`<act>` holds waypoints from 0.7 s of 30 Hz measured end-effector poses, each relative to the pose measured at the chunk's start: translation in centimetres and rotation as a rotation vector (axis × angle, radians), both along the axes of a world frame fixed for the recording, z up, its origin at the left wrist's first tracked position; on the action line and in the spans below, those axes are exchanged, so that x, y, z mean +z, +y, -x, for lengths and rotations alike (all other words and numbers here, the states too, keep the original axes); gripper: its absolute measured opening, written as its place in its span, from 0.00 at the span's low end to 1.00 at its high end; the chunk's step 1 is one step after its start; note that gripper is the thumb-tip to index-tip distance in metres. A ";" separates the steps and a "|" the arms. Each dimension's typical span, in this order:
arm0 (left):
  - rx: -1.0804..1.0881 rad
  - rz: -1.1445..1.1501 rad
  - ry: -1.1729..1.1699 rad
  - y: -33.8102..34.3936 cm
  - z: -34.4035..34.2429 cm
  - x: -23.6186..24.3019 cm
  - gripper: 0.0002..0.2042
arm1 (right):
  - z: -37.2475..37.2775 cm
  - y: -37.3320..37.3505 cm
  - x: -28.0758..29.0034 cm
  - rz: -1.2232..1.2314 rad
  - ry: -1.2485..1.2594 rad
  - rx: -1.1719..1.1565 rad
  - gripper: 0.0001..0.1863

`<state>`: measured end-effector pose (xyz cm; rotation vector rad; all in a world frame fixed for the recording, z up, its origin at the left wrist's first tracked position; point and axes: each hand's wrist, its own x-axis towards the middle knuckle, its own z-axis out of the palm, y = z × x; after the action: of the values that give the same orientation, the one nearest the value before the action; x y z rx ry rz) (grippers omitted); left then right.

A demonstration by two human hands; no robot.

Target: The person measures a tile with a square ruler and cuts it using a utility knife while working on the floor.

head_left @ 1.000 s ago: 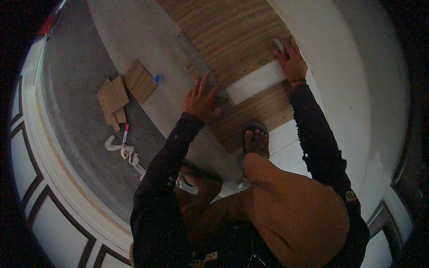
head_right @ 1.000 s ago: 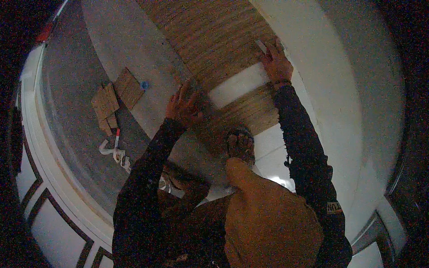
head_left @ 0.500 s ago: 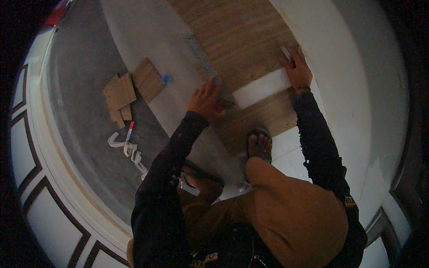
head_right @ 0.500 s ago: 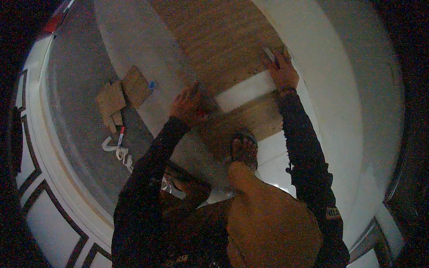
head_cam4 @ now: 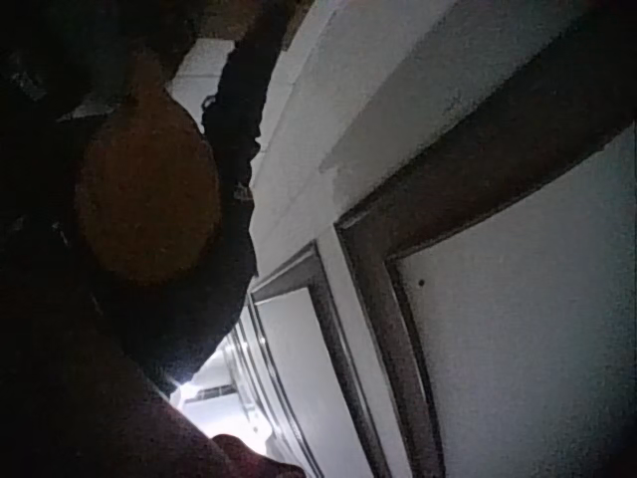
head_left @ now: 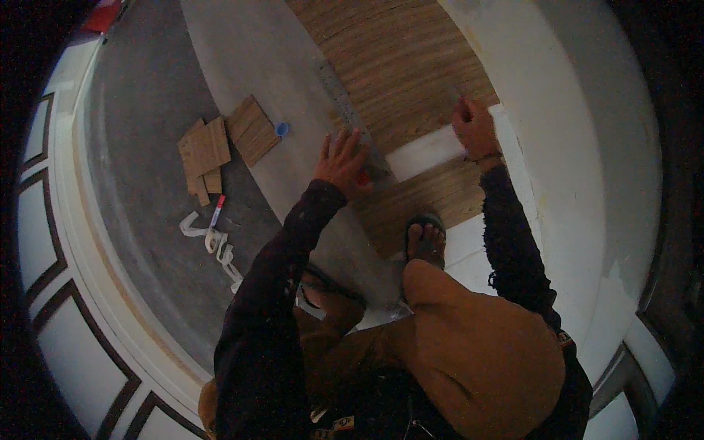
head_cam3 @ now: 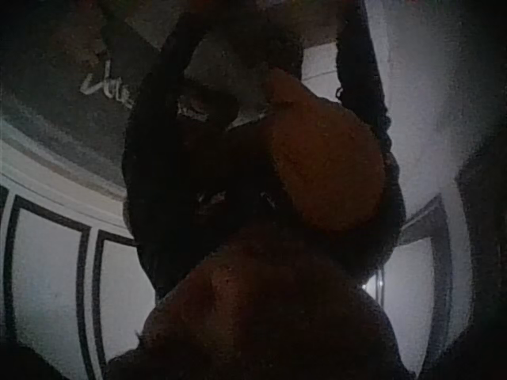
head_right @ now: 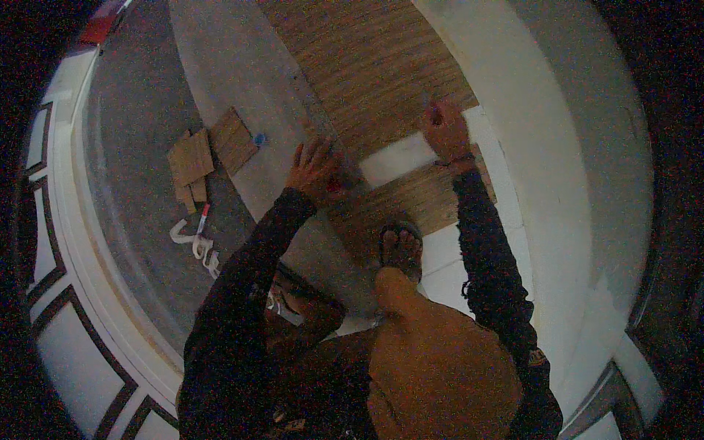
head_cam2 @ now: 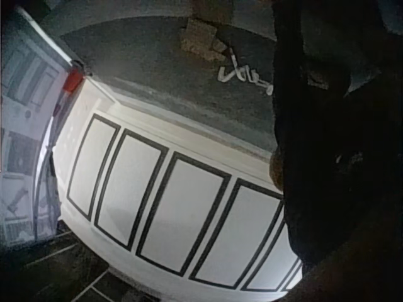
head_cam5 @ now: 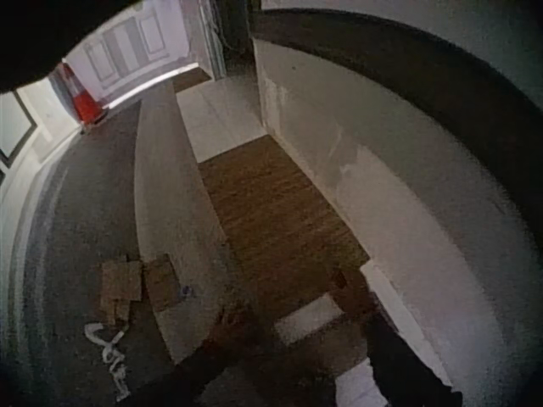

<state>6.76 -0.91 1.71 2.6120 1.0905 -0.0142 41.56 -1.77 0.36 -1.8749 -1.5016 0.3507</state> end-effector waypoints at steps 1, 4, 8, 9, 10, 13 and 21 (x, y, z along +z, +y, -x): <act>0.002 -0.001 -0.008 -0.1 0.9 -0.1 0.40 | 2.4 0.7 1.1 0.250 0.037 0.090 0.17; 0.024 -0.001 0.033 -0.3 4.2 0.2 0.41 | 10.6 3.2 5.6 0.860 0.531 0.310 0.17; -0.023 0.005 -0.051 0.6 0.3 -1.6 0.41 | 11.8 3.8 -1.4 0.353 0.281 0.345 0.20; -0.029 0.008 -0.060 0.6 -0.2 -1.9 0.41 | 12.2 4.1 -2.1 0.170 0.177 0.336 0.23; -0.023 0.009 -0.028 0.6 0.8 -1.8 0.42 | 14.2 4.6 -1.7 0.170 0.190 0.348 0.23; -0.010 0.016 0.022 0.7 2.9 -1.7 0.42 | 18.1 5.0 -0.2 0.387 0.147 0.251 0.23; -0.020 -0.040 0.003 0.4 2.4 -2.1 0.41 | 19.0 3.6 -1.3 0.464 0.035 0.150 0.17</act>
<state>4.41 -0.56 -0.39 2.6589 1.0760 -0.0008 22.59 1.78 -0.93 -2.0910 -1.6422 0.8600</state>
